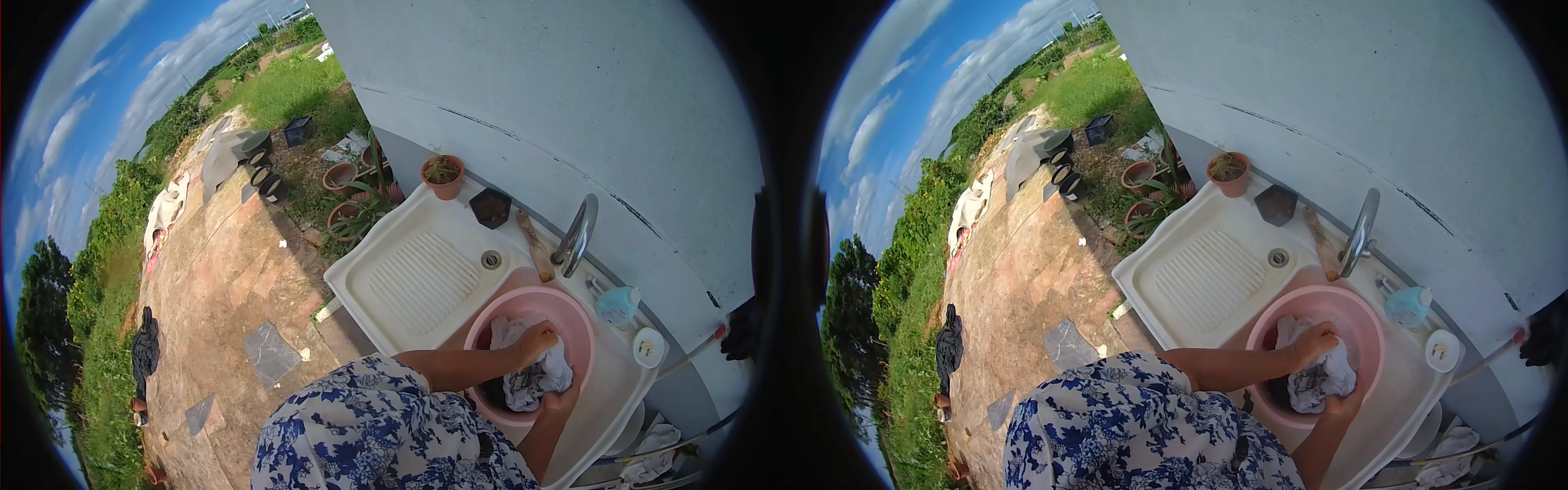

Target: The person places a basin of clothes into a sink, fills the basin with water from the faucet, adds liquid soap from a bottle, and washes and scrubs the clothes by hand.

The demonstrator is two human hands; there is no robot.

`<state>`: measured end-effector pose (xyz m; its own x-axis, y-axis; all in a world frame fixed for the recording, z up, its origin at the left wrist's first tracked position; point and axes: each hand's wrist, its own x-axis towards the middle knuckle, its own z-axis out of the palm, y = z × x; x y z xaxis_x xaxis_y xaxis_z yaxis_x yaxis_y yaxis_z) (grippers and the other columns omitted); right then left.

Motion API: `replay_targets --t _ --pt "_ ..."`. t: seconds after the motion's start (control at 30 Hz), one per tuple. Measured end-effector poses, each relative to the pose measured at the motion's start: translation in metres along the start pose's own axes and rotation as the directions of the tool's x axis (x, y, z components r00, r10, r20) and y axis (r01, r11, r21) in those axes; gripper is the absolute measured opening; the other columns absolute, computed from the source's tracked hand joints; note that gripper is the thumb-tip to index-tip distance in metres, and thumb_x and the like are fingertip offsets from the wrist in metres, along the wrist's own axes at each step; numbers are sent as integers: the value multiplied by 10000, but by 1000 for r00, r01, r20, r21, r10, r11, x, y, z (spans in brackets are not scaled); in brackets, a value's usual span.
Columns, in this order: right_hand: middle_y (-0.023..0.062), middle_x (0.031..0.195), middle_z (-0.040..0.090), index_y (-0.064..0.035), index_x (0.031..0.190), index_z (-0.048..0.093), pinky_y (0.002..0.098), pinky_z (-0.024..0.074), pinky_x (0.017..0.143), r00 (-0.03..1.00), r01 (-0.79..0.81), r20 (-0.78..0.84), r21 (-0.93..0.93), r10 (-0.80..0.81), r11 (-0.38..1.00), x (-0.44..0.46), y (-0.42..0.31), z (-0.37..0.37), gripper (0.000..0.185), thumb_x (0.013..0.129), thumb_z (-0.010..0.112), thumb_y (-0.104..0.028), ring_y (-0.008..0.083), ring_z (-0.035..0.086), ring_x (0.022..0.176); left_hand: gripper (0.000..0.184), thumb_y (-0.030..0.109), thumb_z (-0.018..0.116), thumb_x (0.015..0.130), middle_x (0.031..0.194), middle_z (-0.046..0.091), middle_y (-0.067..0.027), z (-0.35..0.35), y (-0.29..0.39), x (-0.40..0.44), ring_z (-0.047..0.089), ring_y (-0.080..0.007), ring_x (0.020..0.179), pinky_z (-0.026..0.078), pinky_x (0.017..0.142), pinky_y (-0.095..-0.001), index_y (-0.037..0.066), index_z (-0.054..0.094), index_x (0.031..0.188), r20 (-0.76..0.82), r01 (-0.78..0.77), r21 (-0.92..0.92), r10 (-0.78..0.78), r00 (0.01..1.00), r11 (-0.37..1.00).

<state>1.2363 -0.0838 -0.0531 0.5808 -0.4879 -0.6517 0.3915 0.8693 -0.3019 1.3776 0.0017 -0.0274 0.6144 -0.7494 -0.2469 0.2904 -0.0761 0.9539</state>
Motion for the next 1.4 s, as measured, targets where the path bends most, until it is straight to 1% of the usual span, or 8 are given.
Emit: replay_targets --t 0.1,0.2,0.3,0.63,0.67,0.87,1.07,1.4 --pt "115 1093 585 -28 1144 526 437 436 922 441 851 230 -414 -867 323 68 52 -62 359 932 441 -305 278 570 1015 253 243 610 781 790 586 -129 42 23 -46 603 -283 735 471 687 -380 42 562 928 383 -613 468 479 790 636" --pt "102 1083 583 -37 1143 527 429 447 903 796 604 142 -252 -589 756 15 43 -17 370 936 422 -325 268 572 1003 241 260 568 803 759 606 -163 57 7 -53 592 -355 710 472 698 -428 20 577 821 568 -763 632 588 576 136" --pt "83 1069 581 -51 1143 529 417 463 875 982 -71 180 40 62 997 -33 37 64 390 942 393 -356 253 575 984 270 254 521 829 746 612 -183 38 22 -9 595 -370 692 474 691 -454 18 586 716 191 -347 724 311 931 596" --pt "39 775 573 -166 672 491 337 497 672 971 162 -158 -105 -177 981 76 12 -43 298 892 495 -368 211 586 762 297 264 508 836 650 595 -172 53 30 -65 596 -361 610 482 591 -451 46 583 648 300 -563 667 515 803 488" --pt "65 843 576 -146 815 554 348 511 704 893 -188 441 186 89 964 113 3 -99 244 888 487 -368 218 597 804 288 262 520 831 651 595 -173 54 33 -71 599 -358 613 482 593 -453 47 579 648 399 -663 628 563 724 407" --pt "70 931 575 -99 932 525 371 518 761 990 -101 87 -127 112 987 -40 56 76 259 886 514 -354 227 596 874 255 270 561 806 737 619 -160 8 11 19 606 -348 682 481 631 -442 42 556 691 26 -230 819 366 930 526" --pt "86 947 554 -51 1065 497 355 510 759 971 165 -147 -146 -186 975 -8 14 55 321 904 514 -329 231 592 881 519 390 584 776 958 606 -231 0 48 -16 607 -355 827 470 747 -406 -49 559 1053 355 -252 476 78 932 843" --pt "156 1313 421 5 1334 338 419 310 1018 937 349 192 -532 -292 771 -10 26 12 606 919 476 -414 305 435 1184 428 298 640 728 920 622 -237 -6 60 -17 619 -270 849 458 772 -363 -65 617 954 295 -205 628 14 955 751"
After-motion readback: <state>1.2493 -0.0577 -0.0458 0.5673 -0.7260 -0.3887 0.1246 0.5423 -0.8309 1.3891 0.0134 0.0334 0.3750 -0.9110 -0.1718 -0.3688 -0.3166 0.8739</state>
